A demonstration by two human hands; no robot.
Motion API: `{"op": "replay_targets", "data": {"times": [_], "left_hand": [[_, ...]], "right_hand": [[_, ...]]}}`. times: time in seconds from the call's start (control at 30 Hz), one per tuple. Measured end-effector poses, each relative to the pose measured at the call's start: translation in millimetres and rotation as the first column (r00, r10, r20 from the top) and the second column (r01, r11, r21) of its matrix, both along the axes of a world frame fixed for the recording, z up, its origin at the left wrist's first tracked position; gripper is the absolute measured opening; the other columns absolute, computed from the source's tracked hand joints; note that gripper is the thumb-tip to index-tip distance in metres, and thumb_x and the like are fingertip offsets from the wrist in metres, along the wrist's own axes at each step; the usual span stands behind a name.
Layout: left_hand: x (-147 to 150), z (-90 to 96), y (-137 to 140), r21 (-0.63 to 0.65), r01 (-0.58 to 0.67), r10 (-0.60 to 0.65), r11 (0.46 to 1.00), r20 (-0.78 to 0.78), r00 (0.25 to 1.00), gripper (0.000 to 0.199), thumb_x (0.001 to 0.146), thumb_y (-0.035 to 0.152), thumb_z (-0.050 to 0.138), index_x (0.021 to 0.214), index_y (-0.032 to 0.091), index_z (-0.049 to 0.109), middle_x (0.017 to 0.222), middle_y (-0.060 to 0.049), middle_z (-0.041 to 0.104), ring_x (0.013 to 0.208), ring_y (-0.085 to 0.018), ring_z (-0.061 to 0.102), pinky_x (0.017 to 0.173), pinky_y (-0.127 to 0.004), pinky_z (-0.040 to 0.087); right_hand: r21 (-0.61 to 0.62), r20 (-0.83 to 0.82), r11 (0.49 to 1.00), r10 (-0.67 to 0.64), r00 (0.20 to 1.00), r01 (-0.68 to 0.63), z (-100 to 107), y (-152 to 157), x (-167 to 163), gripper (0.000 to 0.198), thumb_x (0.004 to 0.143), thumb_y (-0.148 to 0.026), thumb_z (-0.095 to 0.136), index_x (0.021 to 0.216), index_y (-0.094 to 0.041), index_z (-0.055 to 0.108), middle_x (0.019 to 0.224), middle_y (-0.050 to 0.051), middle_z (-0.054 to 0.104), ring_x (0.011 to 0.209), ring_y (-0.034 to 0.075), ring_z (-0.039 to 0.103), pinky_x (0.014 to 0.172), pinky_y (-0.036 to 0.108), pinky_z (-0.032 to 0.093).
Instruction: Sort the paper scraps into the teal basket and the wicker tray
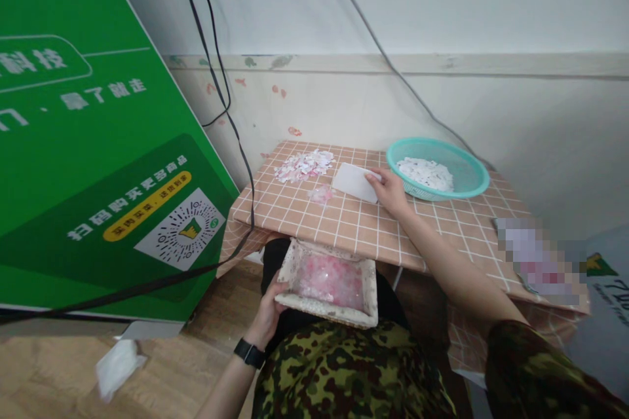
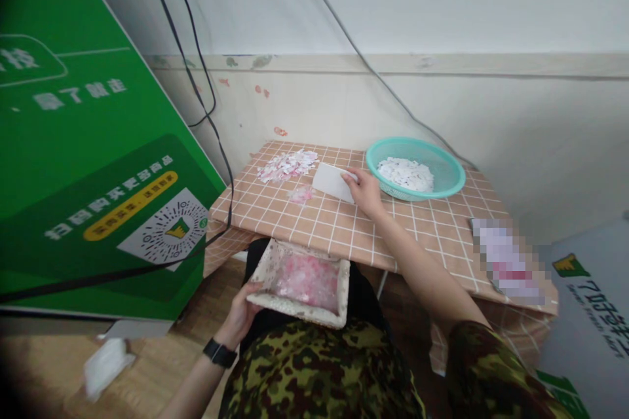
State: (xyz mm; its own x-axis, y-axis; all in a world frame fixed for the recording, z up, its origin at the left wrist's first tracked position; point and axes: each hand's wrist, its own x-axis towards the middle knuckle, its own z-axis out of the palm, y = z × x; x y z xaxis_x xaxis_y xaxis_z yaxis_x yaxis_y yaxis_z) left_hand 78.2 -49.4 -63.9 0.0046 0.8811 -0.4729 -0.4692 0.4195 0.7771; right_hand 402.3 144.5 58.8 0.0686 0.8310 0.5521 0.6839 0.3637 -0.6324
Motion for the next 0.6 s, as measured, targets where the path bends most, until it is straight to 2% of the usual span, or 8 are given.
{"op": "replay_targets", "data": {"times": [0.13, 0.3, 0.4, 0.6], "left_hand": [[-0.9, -3.3, 0.4, 0.004, 0.008, -0.007, 1.000, -0.005, 1.000, 0.032, 0.071, 0.029, 0.059, 0.099, 0.015, 0.064, 0.081, -0.004, 0.071, 0.071, -0.021, 0.064, 0.068, -0.036, 0.050], [-4.7, -4.9, 1.8, -0.018, 0.015, -0.015, 1.000, -0.014, 1.000, 0.032, 0.069, 0.030, 0.060, 0.097, 0.015, 0.064, 0.076, -0.004, 0.071, 0.068, -0.021, 0.064, 0.065, -0.035, 0.049], [-5.1, -5.4, 2.7, -0.026, 0.013, -0.014, 1.000, -0.016, 1.000, 0.033, 0.068, 0.030, 0.061, 0.097, 0.014, 0.064, 0.076, -0.004, 0.071, 0.069, -0.022, 0.064, 0.065, -0.036, 0.050], [-4.5, -5.3, 2.8, -0.023, 0.009, -0.009, 1.000, 0.004, 1.000, 0.034, 0.067, 0.029, 0.062, 0.099, 0.015, 0.064, 0.076, -0.003, 0.070, 0.069, -0.021, 0.064, 0.065, -0.035, 0.050]], "right_hand": [[-0.019, 0.041, 0.997, 0.075, 0.996, -0.074, 3.7, -5.3, 0.3, 0.044, 0.083, -0.053, 0.046, 0.099, -0.018, 0.067, 0.088, 0.008, 0.069, 0.073, 0.021, 0.059, 0.067, 0.033, 0.044], [0.006, 0.016, 1.000, -0.007, 1.000, 0.007, 5.0, -4.7, 4.3, 0.045, 0.082, -0.053, 0.047, 0.098, -0.016, 0.067, 0.086, 0.009, 0.069, 0.072, 0.022, 0.059, 0.065, 0.034, 0.044], [-0.022, 0.002, 1.000, 0.020, 1.000, -0.020, 5.6, -4.5, 3.8, 0.043, 0.081, -0.052, 0.049, 0.093, -0.016, 0.069, 0.086, 0.009, 0.069, 0.073, 0.022, 0.060, 0.066, 0.034, 0.044], [-0.119, -0.145, 0.985, 0.104, 0.984, -0.122, 8.0, -8.0, -0.3, 0.041, 0.078, -0.051, 0.054, 0.090, -0.015, 0.069, 0.080, 0.008, 0.069, 0.069, 0.022, 0.060, 0.060, 0.032, 0.046]]}}
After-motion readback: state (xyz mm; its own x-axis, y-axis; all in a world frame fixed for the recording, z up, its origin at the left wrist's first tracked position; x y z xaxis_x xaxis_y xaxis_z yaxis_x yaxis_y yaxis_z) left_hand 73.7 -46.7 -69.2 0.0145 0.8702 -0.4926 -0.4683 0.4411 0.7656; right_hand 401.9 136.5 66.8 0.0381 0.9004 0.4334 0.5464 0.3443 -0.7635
